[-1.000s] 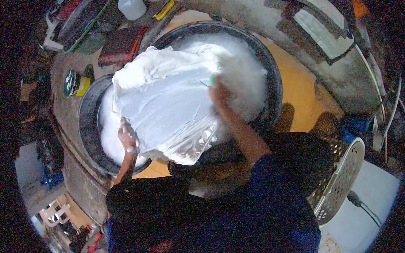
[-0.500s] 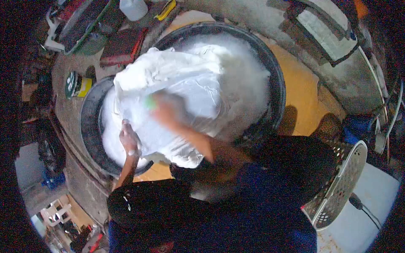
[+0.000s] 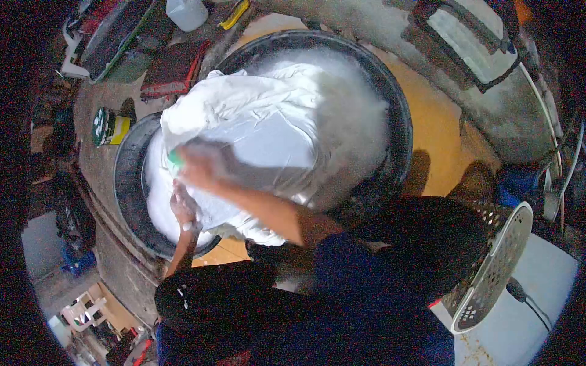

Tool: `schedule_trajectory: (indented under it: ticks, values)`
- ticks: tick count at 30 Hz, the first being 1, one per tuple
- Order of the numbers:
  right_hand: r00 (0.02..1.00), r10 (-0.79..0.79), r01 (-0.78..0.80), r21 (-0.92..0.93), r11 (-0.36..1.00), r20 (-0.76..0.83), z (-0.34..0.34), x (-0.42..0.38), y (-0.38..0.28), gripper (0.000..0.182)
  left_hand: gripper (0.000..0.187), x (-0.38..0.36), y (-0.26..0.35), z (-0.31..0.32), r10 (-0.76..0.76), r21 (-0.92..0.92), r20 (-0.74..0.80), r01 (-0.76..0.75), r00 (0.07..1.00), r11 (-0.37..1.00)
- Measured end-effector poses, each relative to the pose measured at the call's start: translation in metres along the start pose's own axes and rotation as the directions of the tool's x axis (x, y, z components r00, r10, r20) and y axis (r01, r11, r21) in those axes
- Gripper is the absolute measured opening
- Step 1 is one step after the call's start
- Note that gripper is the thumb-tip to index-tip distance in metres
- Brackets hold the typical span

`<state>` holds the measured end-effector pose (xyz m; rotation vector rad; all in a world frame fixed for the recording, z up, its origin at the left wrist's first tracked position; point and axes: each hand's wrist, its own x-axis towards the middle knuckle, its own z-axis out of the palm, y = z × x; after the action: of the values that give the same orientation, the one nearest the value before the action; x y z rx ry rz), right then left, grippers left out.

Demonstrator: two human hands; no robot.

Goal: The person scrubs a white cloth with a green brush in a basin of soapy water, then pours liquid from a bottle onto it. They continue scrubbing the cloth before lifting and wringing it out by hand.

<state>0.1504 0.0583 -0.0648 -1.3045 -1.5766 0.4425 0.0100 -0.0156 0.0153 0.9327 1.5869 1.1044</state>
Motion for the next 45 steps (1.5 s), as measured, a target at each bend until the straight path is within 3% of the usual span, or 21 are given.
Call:
schedule_trajectory:
  ticks: [3,7,9,10,13,14,17,19,20,21,22,27,29,31,33,35,38,39,41,43,45]
  values:
    - [0.904,0.42,-0.361,-0.38,0.852,0.081,-0.113,0.021,0.086,0.029,0.037,0.01,-0.018,-0.001,-0.004,-0.019,-0.094,0.002,0.996,1.0]
    - [0.975,0.137,-0.199,-0.425,0.883,-0.172,-0.099,-0.019,0.135,0.029,0.034,0.011,-0.012,0.001,0.082,0.069,-0.115,-0.074,0.99,0.995]
    - [0.925,0.346,-0.277,-0.347,0.896,0.155,-0.077,0.003,-0.043,0.034,0.028,0.007,-0.017,-0.003,0.071,0.086,-0.106,-0.062,0.992,0.994]
    - [0.923,0.17,-0.171,-0.026,0.985,0.345,-0.071,-0.001,-0.08,0.034,0.026,0.005,-0.021,-0.005,0.096,0.074,-0.1,-0.089,0.99,0.993]
    - [0.988,0.137,-0.124,-0.15,0.981,0.074,-0.076,-0.023,-0.049,0.033,0.019,0.008,-0.011,-0.003,-0.056,-0.085,-0.109,0.047,0.992,0.995]
    - [0.962,0.274,-0.26,-0.35,0.9,-0.009,-0.088,-0.033,0.008,0.035,0.017,0.014,-0.006,0.0,-0.14,-0.163,-0.106,0.122,0.984,0.979]
    - [0.829,0.556,-0.54,-0.174,0.824,0.06,-0.158,-0.045,0.104,0.03,0.016,0.012,-0.009,0.004,0.004,-0.21,-0.067,-0.018,0.998,0.978]
    - [0.909,0.416,-0.415,-0.038,0.909,0.012,-0.133,-0.049,0.109,0.029,0.018,0.01,-0.003,0.009,0.025,-0.177,-0.056,-0.034,0.998,0.984]
    - [0.946,0.305,-0.251,-0.351,0.902,0.107,-0.117,-0.034,0.039,0.032,0.02,0.015,-0.012,0.005,0.081,-0.128,-0.05,-0.087,0.995,0.988]
    - [0.966,0.207,-0.161,-0.267,0.95,0.154,-0.083,-0.043,-0.011,0.034,0.021,0.011,-0.015,0.002,0.086,-0.096,-0.045,-0.09,0.995,0.991]
    - [0.872,0.185,-0.096,-0.212,0.973,0.453,-0.097,-0.026,-0.078,0.039,0.022,0.006,-0.017,-0.001,0.091,-0.065,-0.04,-0.094,0.995,0.993]
    - [0.948,0.318,-0.311,-0.165,0.936,0.017,-0.129,-0.056,0.079,0.038,0.028,0.005,-0.006,0.009,0.154,0.005,-0.08,-0.154,0.985,0.988]
    - [0.766,0.64,-0.622,-0.187,0.761,0.057,-0.153,-0.058,0.131,0.035,0.031,0.005,-0.005,0.009,0.13,-0.003,-0.068,-0.131,0.989,0.991]
    - [0.946,0.291,-0.317,-0.216,0.924,-0.144,-0.129,-0.059,0.096,0.035,0.033,0.006,-0.004,0.009,0.086,-0.002,-0.069,-0.087,0.994,0.996]
    - [0.894,0.35,-0.249,-0.337,0.908,0.281,-0.096,-0.045,-0.035,0.04,0.034,0.003,0.004,0.01,0.026,0.007,-0.055,-0.025,0.998,1.0]
    - [0.946,0.122,-0.077,-0.157,0.985,0.299,-0.114,-0.028,-0.097,0.027,0.036,0.003,0.005,0.01,0.045,0.014,-0.053,-0.044,0.998,0.999]
    - [0.941,0.315,-0.288,-0.192,0.938,0.128,-0.126,-0.054,0.018,0.038,0.039,0.003,-0.003,0.01,0.153,0.017,-0.07,-0.152,0.986,0.988]
    - [0.927,0.36,-0.369,0.092,0.925,0.105,-0.146,-0.076,0.105,0.038,0.039,-0.001,-0.005,0.011,0.161,0.019,-0.088,-0.16,0.983,0.987]
    - [0.868,0.484,-0.451,-0.23,0.862,0.111,-0.158,-0.065,0.104,0.038,0.038,0.002,-0.006,0.01,0.222,0.124,-0.081,-0.212,0.972,0.969]
    - [0.997,0.07,-0.077,-0.277,0.958,-0.036,-0.127,-0.055,0.068,0.039,0.035,0.009,-0.009,0.004,0.299,0.33,-0.021,-0.275,0.954,0.903]
    - [0.883,0.179,-0.082,-0.233,0.969,0.434,-0.107,-0.037,-0.067,0.041,0.033,0.006,-0.011,-0.002,0.181,0.114,0.017,-0.182,0.983,0.977]
